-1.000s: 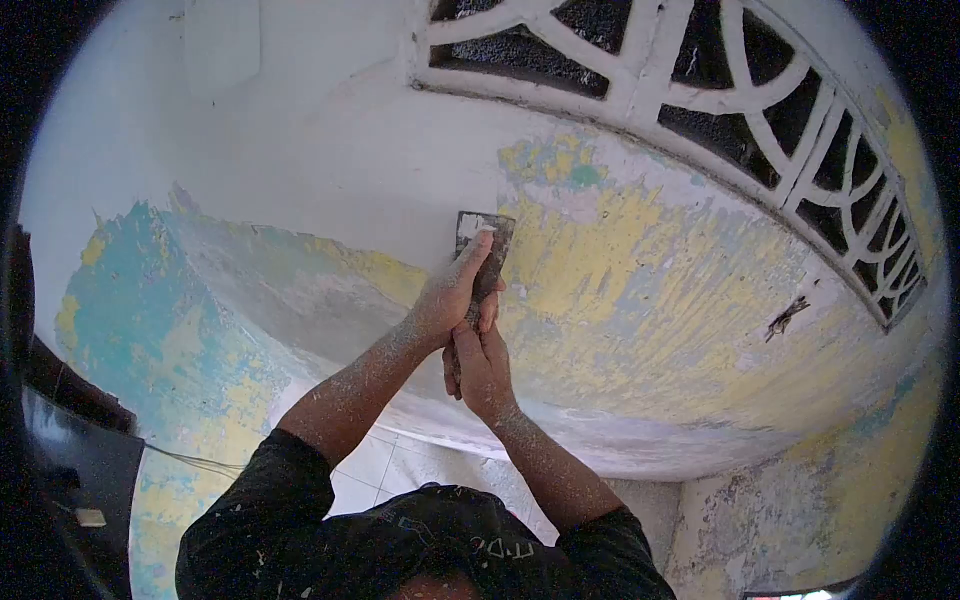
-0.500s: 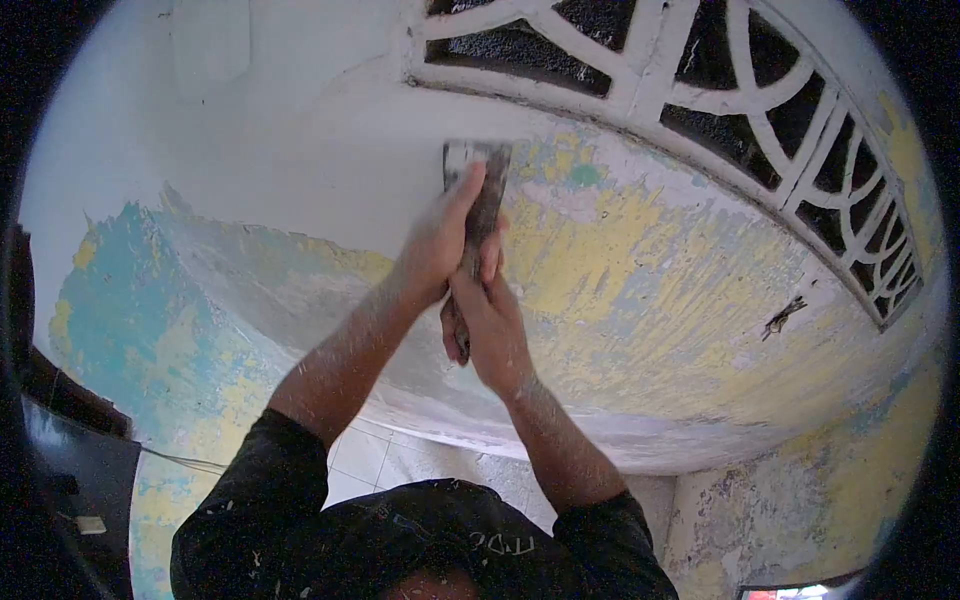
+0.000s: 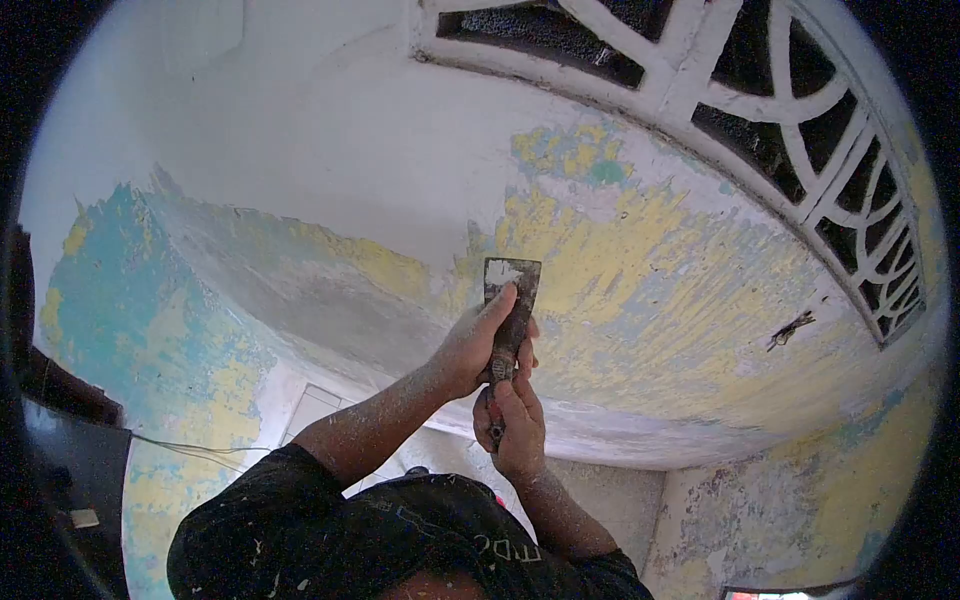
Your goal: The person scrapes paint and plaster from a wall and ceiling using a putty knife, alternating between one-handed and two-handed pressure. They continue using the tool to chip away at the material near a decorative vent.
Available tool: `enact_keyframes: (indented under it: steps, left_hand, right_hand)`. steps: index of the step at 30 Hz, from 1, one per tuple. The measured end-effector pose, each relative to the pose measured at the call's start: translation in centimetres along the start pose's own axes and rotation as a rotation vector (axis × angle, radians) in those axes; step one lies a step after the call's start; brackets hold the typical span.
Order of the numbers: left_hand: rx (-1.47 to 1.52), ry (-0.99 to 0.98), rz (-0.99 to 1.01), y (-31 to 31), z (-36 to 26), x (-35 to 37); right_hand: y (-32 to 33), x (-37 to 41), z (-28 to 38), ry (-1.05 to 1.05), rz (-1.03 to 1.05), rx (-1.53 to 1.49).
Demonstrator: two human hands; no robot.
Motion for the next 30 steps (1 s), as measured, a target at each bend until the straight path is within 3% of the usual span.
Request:
enact_keyframes:
  steps: [4,7,16,19,26,30]
  left_hand:
    - [-0.047,0.056,-0.001,0.0,2.1,1.6]
    - [-0.069,0.033,0.005,-0.1,-0.7,-0.1]
    - [-0.104,-0.046,-0.076,1.0,0.7,-0.5]
    - [-0.136,-0.068,-0.065,1.0,-1.8,-1.2]
    - [-0.078,-0.042,-0.059,0.8,2.0,-0.1]
    - [-0.101,-0.083,-0.077,0.8,-1.6,-1.5]
  right_hand:
    - [-0.4,1.0,-0.1,-0.008,0.004,0.045]
    - [-0.8,-0.4,-0.3,-0.021,0.021,-0.079]
    - [-0.9,-0.9,0.9,0.026,0.054,0.081]
    - [-1.2,-2.9,0.7,0.02,0.1,0.051]
    - [1.0,-0.7,-0.6,0.005,0.055,0.056]
    - [-0.8,-3.1,1.4,0.014,0.051,0.037]
Point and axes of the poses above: each hand's wrist, its own x-axis away from the middle knuckle, its own y-axis out of the back of the hand, z = x × y, the point moved 8 cm from there along -x, towards the middle knuckle, and after that the axes turned 1 degree about z, right-handed, at the moved point
